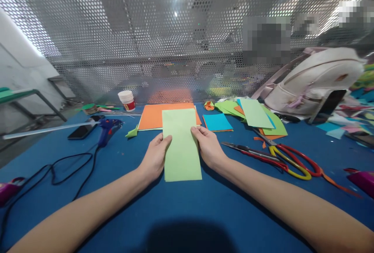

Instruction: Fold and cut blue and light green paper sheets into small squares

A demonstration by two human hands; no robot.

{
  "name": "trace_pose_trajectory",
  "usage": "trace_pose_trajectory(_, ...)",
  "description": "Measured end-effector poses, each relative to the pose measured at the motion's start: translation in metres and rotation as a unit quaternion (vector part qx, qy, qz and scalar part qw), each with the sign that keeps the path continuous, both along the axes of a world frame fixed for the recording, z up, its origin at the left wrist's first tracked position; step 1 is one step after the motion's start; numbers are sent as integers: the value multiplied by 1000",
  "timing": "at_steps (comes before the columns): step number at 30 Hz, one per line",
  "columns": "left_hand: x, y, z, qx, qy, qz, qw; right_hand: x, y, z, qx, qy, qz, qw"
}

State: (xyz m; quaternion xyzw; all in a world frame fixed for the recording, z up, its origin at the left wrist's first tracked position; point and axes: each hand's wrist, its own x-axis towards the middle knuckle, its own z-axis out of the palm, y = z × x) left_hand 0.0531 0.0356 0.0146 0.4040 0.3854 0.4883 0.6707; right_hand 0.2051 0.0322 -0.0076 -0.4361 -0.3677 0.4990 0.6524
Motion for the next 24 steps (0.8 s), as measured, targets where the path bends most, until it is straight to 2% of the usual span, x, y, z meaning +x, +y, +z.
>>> trace_pose_trajectory(7, 0, -4, -2, 22, -5, -28, 999, -3, -7, 6, -20, 32, 1, 999)
trace_pose_trajectory(19, 0, -9, -3, 58, 15, -31, 998, -6, -10, 11, -22, 38, -15, 999)
trace_pose_trajectory(24, 0, -8, 0, 55, 19, -26, 998, -4, -10, 13, -24, 27, 10, 999)
